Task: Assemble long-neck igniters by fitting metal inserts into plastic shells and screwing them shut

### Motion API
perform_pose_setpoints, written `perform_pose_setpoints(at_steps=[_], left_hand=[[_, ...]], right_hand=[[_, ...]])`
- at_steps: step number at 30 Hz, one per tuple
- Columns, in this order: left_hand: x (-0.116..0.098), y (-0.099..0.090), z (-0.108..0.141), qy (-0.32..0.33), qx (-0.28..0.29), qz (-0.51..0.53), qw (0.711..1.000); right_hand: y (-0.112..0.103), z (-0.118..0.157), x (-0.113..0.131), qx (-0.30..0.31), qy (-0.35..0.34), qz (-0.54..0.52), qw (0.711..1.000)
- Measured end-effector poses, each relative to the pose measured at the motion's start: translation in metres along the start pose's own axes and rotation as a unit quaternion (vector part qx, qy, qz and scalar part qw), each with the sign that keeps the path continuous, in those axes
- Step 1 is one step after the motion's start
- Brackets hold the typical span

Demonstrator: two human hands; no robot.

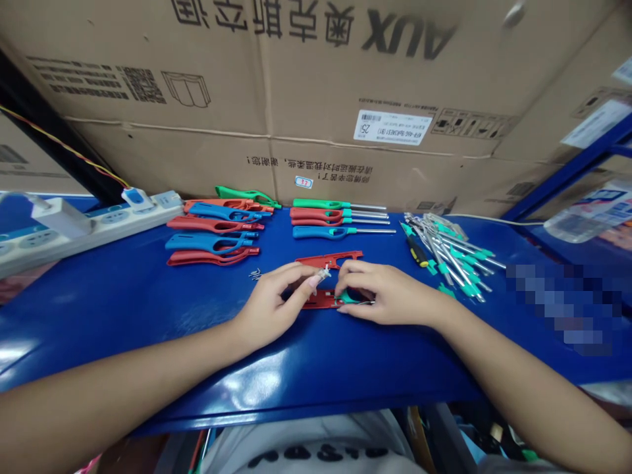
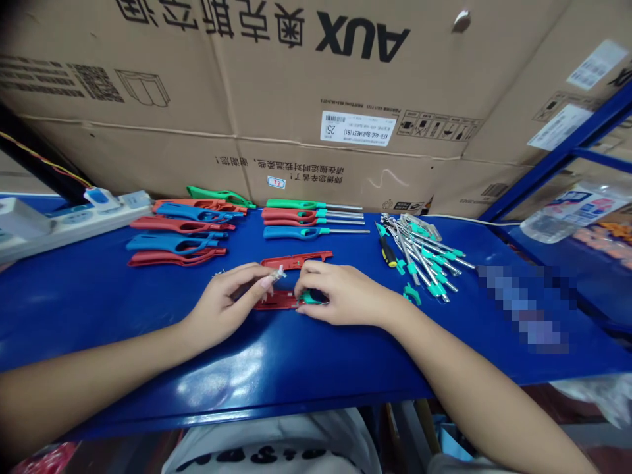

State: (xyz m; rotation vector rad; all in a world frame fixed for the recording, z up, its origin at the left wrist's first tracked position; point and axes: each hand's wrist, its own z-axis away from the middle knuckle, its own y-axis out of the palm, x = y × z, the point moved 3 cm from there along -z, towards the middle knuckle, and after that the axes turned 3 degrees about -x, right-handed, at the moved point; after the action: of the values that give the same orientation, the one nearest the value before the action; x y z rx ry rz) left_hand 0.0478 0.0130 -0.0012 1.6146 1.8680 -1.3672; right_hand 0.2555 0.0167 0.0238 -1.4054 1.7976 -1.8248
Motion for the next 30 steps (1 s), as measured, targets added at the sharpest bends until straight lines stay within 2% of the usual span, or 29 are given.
perform_pose_setpoints(at_steps=[4,10,13,16,18,22,30], left_hand=[[0.0,0.002,0.001,-0.012,0.014,0.031,0.999],[0.005,0.004,0.002,-0.046,0.027,0.061,0.997],[0.007,0.004,0.001,-0.053,0.026,0.041,0.997],[0.007,0.002,0.0,-0.043,0.024,0.011,0.999],[0.007,0.002,-0.001,-0.035,0.031,0.008,0.999],[0.008,0.003,-0.002,-0.043,0.039,0.008,0.998],[0.009,0.003,-0.002,-0.086,0.064,0.007,0.994]], right_hand=[[0.006,0.001,-0.001,0.032,0.009,0.023,0.999],[0.006,-0.004,-0.007,-0.028,0.02,-0.047,0.998],[0.01,-0.006,-0.013,-0.037,0.105,-0.124,0.986],[0.017,-0.006,-0.021,-0.03,0.237,-0.249,0.939],[0.02,-0.007,-0.024,-0.047,0.274,-0.309,0.909],[0.02,-0.009,-0.028,-0.083,0.27,-0.368,0.886],[0.023,-0.01,-0.029,-0.101,0.243,-0.376,0.888]])
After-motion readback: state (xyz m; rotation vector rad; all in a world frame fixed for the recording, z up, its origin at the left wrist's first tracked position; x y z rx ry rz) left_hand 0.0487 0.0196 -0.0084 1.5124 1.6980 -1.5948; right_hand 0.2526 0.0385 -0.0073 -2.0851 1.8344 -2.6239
